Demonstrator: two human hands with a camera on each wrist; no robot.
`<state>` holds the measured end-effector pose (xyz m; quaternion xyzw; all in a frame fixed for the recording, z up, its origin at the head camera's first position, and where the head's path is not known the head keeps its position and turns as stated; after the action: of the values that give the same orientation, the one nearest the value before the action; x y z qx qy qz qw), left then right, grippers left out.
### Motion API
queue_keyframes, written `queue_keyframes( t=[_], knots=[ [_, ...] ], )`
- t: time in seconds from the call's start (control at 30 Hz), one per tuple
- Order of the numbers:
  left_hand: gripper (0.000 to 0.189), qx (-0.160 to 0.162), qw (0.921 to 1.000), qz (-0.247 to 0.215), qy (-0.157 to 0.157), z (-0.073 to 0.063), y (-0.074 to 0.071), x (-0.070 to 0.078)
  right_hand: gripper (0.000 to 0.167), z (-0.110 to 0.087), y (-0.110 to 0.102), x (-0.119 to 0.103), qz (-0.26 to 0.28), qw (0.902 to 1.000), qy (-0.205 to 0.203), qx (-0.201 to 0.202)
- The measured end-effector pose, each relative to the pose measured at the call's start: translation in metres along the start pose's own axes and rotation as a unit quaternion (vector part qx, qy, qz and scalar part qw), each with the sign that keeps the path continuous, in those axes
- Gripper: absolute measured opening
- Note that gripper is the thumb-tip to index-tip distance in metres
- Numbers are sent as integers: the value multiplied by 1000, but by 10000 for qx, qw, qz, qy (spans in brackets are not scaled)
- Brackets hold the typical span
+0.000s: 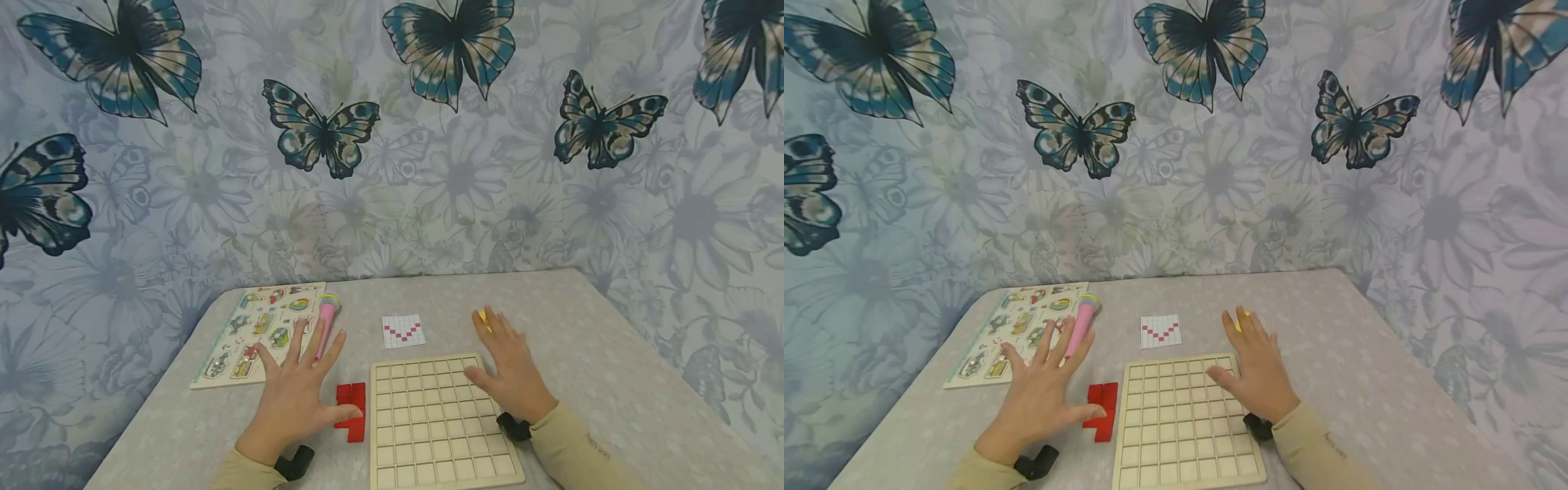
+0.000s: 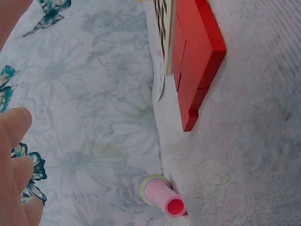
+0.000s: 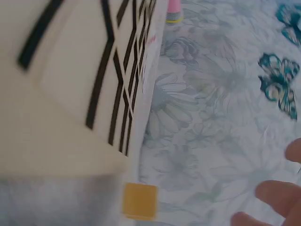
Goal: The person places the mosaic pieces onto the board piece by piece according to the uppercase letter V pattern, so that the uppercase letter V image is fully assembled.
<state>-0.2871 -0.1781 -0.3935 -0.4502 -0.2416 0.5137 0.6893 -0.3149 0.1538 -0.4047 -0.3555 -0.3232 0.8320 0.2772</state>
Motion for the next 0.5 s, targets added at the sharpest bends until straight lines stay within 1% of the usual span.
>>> queue_keyframes(
  t=[0.07,0.2,0.27,0.33,0.4,0.5],
  knots=[
    [123,-7,10000,6,4,-1,1,0,75,-1,4,12,631,9971,381,-162],
    [121,-49,10000,36,-29,-2,4,-2,52,-3,14,30,1130,9893,804,-460],
    [120,-67,10000,52,-23,-3,5,-3,43,-5,18,36,1217,9858,963,-637],
    [118,-80,10000,13,-10,-3,7,-4,38,-8,23,39,1282,9824,1043,-874],
    [115,-122,9999,-29,7,-4,8,-5,37,-11,26,41,1176,9820,1014,-1080],
    [110,-224,9997,-103,-6,-4,11,-8,38,-13,29,44,1118,9786,998,-1411]
  ],
)
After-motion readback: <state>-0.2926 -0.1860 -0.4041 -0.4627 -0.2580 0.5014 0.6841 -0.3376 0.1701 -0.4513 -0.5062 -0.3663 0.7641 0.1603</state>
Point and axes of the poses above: each hand's wrist, its own z-axis towards the middle knuckle, its own y-axis out of the palm, x = y × z, the point moved 9 cm from there along z, towards the middle knuckle, and after that the axes turned 1 degree about z, right-handed, at the moved point
